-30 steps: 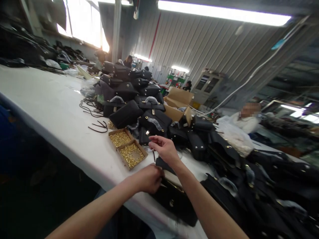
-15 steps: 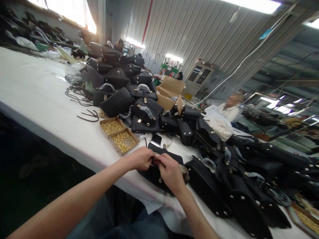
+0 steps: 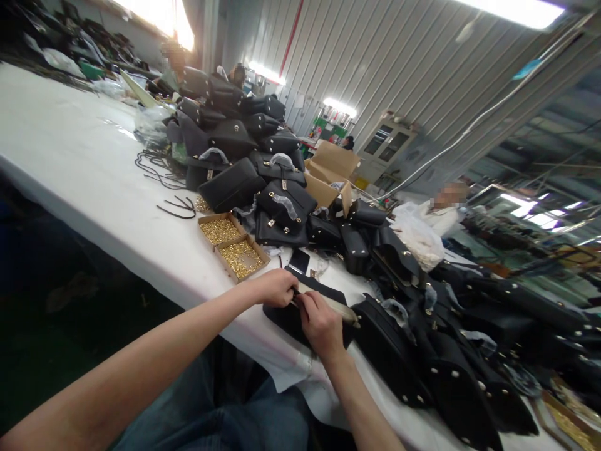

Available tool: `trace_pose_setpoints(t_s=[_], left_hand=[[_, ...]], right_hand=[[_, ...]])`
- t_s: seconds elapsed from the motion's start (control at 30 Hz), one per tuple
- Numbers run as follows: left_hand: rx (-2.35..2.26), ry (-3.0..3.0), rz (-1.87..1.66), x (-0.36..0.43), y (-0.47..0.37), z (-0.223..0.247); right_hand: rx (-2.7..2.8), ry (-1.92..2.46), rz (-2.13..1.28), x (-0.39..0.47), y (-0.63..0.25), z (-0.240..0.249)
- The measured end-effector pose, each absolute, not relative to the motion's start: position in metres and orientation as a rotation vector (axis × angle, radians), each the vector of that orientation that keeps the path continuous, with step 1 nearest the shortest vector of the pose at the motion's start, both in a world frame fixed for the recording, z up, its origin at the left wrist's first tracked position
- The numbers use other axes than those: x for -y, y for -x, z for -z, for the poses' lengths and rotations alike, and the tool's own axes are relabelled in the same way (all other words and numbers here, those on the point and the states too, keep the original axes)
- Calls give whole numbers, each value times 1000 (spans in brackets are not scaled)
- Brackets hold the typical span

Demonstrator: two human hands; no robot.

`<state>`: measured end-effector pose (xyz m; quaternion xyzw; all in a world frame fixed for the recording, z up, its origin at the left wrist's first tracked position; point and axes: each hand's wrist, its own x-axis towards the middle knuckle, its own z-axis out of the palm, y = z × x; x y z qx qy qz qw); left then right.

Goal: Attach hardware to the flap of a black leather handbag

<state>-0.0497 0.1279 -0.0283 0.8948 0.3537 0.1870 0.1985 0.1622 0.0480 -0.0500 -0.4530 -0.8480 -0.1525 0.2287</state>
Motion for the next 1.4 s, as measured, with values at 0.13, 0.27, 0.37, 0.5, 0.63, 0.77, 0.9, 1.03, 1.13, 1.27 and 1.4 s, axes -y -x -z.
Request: trace_pose_setpoints(t_s=[0.13,0.27,0.37,0.5,0.63,0.77,0.9,1.03,1.13,1.27,1.4], left_hand=[[-989,-2462,-515,-130,50,30],[-990,-2417,-513,-130,51,32],[-989,-2381,-517,-130,52,34],[-989,-2337,-522,-130,53,37],[-1000,-2294,-519,-131,53,40],[-995,-2276,-518,-131,53,42],[-983,-2274,-524,-130,54,42],[-976,-2283,-519,-128,56,41],[-976,-2295,-525,-127,57,40],[-981,-2317,-535,-125,57,38],[-993,-2338,-538,-123,57,36]], right_hand=[[2364,1243,478,-50,-160,49],[2396,1269,475,-51,-157,44],[2322,1255,288,-52,-156,44],[2197,1242,-35,-54,-156,43],[2212,1250,-140,-57,-156,41],[2205,1263,-163,-59,-157,42],[2209,1279,-159,-60,-155,43],[2225,1284,-150,-58,-152,40],[2209,1304,-151,-56,-147,36],[2195,1319,-137,-53,-142,32],[2154,1342,-122,-51,-139,32]])
